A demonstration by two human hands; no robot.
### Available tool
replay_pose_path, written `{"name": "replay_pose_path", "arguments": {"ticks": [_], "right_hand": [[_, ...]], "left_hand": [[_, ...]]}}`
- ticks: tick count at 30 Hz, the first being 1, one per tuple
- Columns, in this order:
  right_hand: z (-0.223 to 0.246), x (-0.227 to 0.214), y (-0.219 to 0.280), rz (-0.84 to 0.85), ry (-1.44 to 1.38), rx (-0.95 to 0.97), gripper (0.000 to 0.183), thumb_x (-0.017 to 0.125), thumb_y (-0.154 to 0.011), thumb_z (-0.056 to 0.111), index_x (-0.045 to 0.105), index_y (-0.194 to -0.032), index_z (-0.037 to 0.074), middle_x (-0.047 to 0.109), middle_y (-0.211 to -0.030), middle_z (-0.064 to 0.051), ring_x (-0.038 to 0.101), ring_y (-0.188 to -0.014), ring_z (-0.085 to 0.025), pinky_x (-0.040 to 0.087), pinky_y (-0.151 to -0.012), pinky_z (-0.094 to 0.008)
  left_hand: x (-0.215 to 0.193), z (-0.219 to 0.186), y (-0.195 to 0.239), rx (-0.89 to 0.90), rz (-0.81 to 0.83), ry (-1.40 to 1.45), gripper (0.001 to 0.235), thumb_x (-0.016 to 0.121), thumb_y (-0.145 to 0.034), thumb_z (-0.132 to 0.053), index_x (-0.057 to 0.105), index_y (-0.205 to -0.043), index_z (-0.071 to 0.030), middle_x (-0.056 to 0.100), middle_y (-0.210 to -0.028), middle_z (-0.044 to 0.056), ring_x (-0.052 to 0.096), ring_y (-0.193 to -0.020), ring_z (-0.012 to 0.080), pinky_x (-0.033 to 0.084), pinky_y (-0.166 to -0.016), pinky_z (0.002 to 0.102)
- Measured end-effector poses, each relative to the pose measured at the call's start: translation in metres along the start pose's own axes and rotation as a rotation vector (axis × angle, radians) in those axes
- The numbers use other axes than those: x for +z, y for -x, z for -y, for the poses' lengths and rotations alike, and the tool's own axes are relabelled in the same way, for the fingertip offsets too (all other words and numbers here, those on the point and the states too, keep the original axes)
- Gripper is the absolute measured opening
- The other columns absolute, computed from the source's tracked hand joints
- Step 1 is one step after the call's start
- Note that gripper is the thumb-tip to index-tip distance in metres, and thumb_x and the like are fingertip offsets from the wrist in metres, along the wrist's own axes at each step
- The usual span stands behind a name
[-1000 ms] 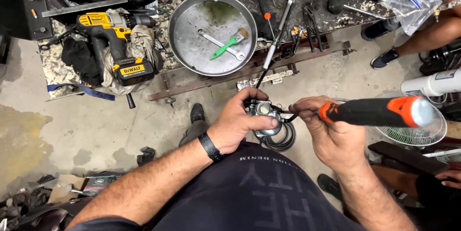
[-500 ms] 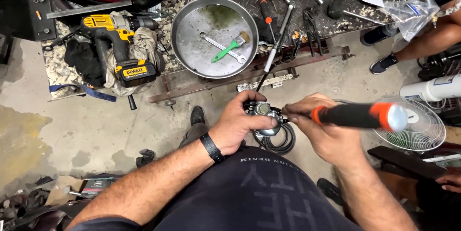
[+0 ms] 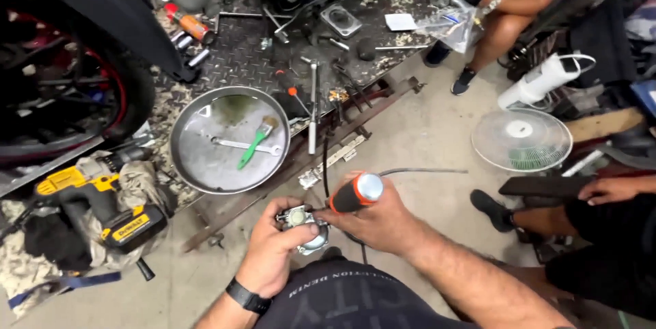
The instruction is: Servicing and reassembling a motorcycle carburetor at a repair station.
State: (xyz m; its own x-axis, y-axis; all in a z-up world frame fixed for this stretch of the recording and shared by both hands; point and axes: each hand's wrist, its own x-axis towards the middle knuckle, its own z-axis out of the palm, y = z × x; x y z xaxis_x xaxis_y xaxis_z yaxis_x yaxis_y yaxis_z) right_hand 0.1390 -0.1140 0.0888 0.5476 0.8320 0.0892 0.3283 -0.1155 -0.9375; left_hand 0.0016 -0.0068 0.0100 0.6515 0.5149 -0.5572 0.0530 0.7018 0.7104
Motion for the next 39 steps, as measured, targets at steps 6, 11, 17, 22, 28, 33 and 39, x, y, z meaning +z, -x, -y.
{"name": "replay_pose_path", "arguments": {"ticks": [6,11,17,22,28,33,39], "right_hand": [[0.017,-0.019,0.001,0.313,0.031,-0.106,0.034,0.053,-0.091,0.02,0.059,-0.12,0.004,0.065,-0.119,-0.011,0.059,-0.115,-0.027,0.048,-0.098,-0.04],[-0.01,-0.013,0.005,0.126,0.168,-0.226,0.013,0.064,-0.087,0.018,0.066,-0.096,0.008,0.068,-0.088,-0.004,0.066,-0.082,-0.017,0.053,-0.073,-0.029],[0.006,-0.017,0.004,0.177,0.115,-0.079,0.023,0.068,-0.082,0.02,0.056,-0.097,0.007,0.058,-0.095,-0.004,0.056,-0.089,-0.018,0.047,-0.077,-0.032],[-0.008,-0.014,0.005,0.242,0.086,-0.265,0.02,0.056,-0.092,0.013,0.062,-0.108,0.004,0.071,-0.105,-0.009,0.071,-0.097,-0.025,0.06,-0.083,-0.035],[-0.008,-0.009,0.0,0.034,-0.036,-0.068,0.029,0.081,-0.074,0.014,0.053,-0.066,0.012,0.051,-0.061,0.003,0.049,-0.058,-0.008,0.043,-0.056,-0.025],[0.009,-0.02,-0.002,0.23,-0.04,-0.239,0.013,0.065,-0.083,0.003,0.07,-0.094,-0.001,0.071,-0.086,-0.016,0.071,-0.085,-0.029,0.055,-0.075,-0.041],[-0.02,-0.006,0.0,0.007,-0.039,-0.196,0.014,0.081,-0.07,0.004,0.07,-0.079,0.001,0.07,-0.071,-0.014,0.07,-0.067,-0.019,0.054,-0.062,-0.028]], "left_hand": [[0.004,-0.002,0.002,0.013,0.014,0.007,0.049,0.074,-0.056,0.014,0.057,-0.099,-0.001,0.067,-0.083,0.018,0.063,-0.068,0.0258,0.052,-0.059,0.037],[0.014,-0.002,0.0,-0.028,0.007,-0.028,0.05,0.075,-0.057,0.014,0.058,-0.101,-0.002,0.063,-0.077,0.015,0.06,-0.062,0.0228,0.051,-0.055,0.033],[0.014,-0.002,0.004,-0.062,-0.011,0.017,0.05,0.073,-0.058,0.016,0.057,-0.102,-0.002,0.063,-0.077,0.016,0.06,-0.064,0.024,0.052,-0.058,0.036],[0.015,-0.006,0.003,-0.059,-0.006,0.032,0.05,0.072,-0.058,0.016,0.056,-0.101,-0.004,0.065,-0.08,0.017,0.061,-0.065,0.0252,0.052,-0.057,0.037],[0.018,-0.007,0.003,-0.015,-0.05,-0.14,0.049,0.077,-0.052,0.005,0.062,-0.098,-0.002,0.064,-0.108,0.009,0.062,-0.094,0.0217,0.051,-0.075,0.034],[0.01,0.009,-0.001,0.111,0.06,0.054,0.064,0.085,-0.048,0.007,0.06,-0.106,0.001,0.057,-0.089,0.013,0.059,-0.082,0.0199,0.057,-0.062,0.03],[0.007,0.012,-0.002,0.085,0.072,0.074,0.067,0.087,-0.048,0.006,0.058,-0.108,0.002,0.056,-0.091,0.013,0.059,-0.083,0.02,0.057,-0.064,0.029]]}}
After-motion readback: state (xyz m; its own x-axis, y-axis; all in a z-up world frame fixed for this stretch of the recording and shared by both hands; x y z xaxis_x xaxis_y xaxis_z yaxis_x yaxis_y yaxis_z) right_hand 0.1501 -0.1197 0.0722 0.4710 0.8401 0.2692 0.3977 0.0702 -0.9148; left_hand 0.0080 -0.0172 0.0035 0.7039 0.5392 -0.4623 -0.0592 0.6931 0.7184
